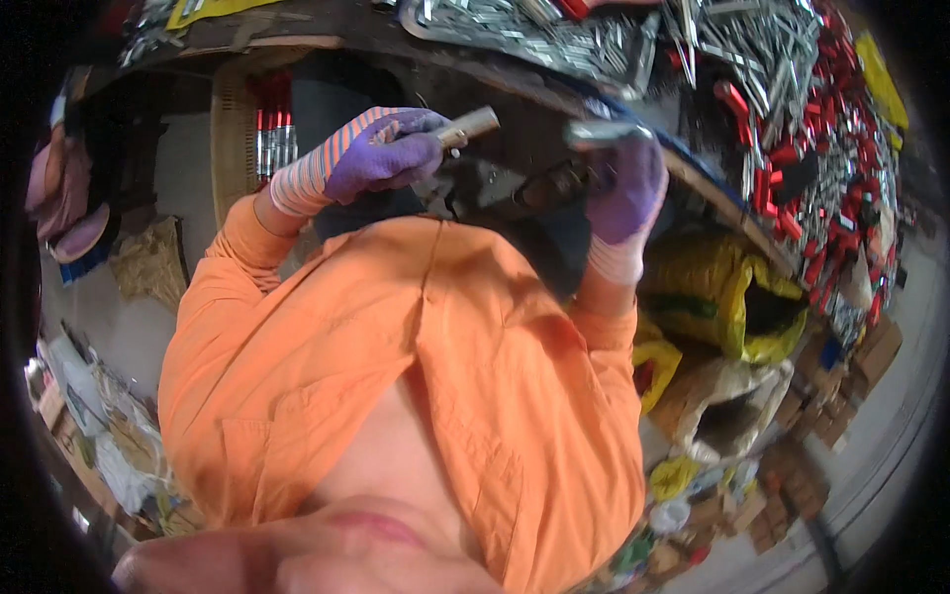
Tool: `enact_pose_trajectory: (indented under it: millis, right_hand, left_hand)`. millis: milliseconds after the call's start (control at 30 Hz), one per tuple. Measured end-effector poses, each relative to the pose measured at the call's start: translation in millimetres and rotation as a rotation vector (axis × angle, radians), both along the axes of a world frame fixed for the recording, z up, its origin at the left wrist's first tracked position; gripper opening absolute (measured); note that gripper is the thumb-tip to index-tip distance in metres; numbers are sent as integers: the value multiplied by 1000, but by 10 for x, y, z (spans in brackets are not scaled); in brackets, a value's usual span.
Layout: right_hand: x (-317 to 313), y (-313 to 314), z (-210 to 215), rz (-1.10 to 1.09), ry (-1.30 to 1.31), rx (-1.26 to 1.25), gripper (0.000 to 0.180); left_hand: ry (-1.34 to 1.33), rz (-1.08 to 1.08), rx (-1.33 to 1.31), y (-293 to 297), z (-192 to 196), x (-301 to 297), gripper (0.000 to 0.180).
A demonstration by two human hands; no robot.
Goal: Assembling metal hardware components by fitting metal tubes into red plastic handles.
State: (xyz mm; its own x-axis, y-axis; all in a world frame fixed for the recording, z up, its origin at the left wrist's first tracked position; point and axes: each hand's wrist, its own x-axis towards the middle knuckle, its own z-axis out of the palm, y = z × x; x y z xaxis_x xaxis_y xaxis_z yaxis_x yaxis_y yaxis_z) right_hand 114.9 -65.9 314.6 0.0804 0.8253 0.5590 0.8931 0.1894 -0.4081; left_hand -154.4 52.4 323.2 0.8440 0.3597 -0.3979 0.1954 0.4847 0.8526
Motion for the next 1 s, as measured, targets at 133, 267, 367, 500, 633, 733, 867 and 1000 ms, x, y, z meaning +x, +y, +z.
enact_pose_trajectory:
  millis: [133, 267, 367, 500, 633, 733, 867, 1000]
  right_hand:
    - [-611, 476, 176, -15, 1321, -527, 9]
    - [-1197, 1172, 228, 278, 998, -493, 14]
    - [-1342, 1533, 65, 321, 924, -205, 17]
    - [-1492, 1474, 144, 316, 1239, -441, 19]
    - [-1410, 1324, 119, 287, 1012, -532, 23]
    - [-1530, 1170, -102, 394, 1261, -698, 27]
    - [-1617, 1085, -158, 401, 1355, -751, 28]
    - [-1636, 1036, -51, 343, 1451, -744, 21]
  left_hand:
    - [-59, 512, 95, 172, -148, -242, 27]
    - [-79, 534, 224, 314, 62, -238, 28]
    - [100, 686, 636, 657, -15, -320, 31]
    - [471, 788, 1172, 1415, -313, -360, 29]
    - [323, 946, 1232, 1347, -453, -357, 23]
    - [-338, 905, 303, 946, -401, -337, 26]
    - [-462, 784, 257, 569, -223, -169, 30]
    - [-439, 720, 161, 423, -175, -84, 27]
